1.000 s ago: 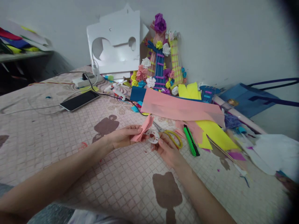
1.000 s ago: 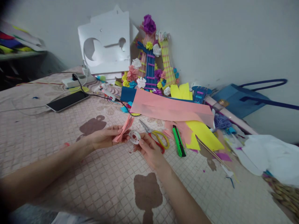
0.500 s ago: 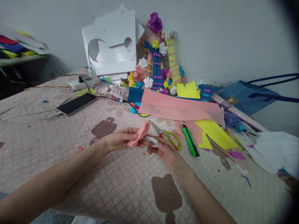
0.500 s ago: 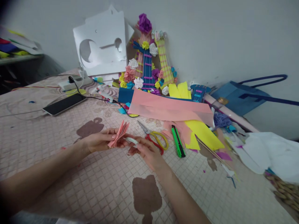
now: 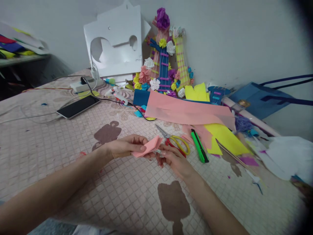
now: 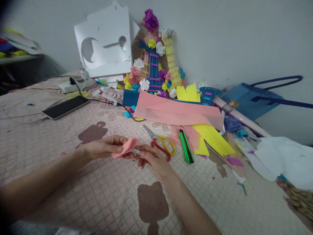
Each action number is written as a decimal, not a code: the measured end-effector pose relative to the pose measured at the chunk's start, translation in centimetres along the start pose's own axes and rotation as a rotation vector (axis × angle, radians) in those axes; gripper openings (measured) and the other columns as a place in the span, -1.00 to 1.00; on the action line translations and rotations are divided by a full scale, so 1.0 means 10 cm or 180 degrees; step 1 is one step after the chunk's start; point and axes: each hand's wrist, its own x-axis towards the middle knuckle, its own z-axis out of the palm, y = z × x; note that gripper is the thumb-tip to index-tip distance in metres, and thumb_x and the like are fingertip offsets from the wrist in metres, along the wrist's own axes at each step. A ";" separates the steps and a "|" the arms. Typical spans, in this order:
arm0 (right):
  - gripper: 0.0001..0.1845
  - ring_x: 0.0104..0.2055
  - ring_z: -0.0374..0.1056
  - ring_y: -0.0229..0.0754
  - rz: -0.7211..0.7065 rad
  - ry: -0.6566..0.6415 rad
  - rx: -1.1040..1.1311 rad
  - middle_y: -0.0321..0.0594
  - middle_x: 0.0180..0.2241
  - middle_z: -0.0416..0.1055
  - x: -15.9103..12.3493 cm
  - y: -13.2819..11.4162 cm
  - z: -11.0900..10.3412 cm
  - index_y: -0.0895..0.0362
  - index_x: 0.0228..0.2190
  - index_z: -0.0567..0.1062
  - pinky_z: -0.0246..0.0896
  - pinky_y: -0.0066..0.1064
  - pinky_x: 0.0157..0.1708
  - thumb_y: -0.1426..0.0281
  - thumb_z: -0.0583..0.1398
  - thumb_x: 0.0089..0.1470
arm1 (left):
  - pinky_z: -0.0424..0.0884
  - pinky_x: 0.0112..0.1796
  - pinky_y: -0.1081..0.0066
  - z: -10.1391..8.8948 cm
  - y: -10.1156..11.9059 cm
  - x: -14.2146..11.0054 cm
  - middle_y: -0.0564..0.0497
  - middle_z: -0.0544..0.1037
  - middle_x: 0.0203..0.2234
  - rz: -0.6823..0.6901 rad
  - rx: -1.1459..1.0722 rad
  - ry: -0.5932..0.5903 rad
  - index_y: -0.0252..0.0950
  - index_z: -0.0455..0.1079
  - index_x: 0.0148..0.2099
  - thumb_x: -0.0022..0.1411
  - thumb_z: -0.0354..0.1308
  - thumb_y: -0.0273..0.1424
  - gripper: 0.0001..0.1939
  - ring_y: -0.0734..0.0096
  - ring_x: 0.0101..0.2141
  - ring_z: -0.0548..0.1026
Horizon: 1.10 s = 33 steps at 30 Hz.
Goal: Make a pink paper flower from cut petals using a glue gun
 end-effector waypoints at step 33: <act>-0.82 -0.29 0.33 -0.29 -0.0595 -0.0595 -0.0425 -0.23 -0.15 0.36 -0.04 -0.04 -0.09 0.05 -0.27 0.48 0.27 -0.35 -0.23 0.28 0.23 0.06 | 0.41 -0.30 0.56 -0.04 -0.11 0.08 -0.08 0.54 -0.29 0.0407 -0.0480 0.0046 -0.40 0.47 -0.22 -0.01 0.34 -0.40 -0.72 0.49 -0.38 0.52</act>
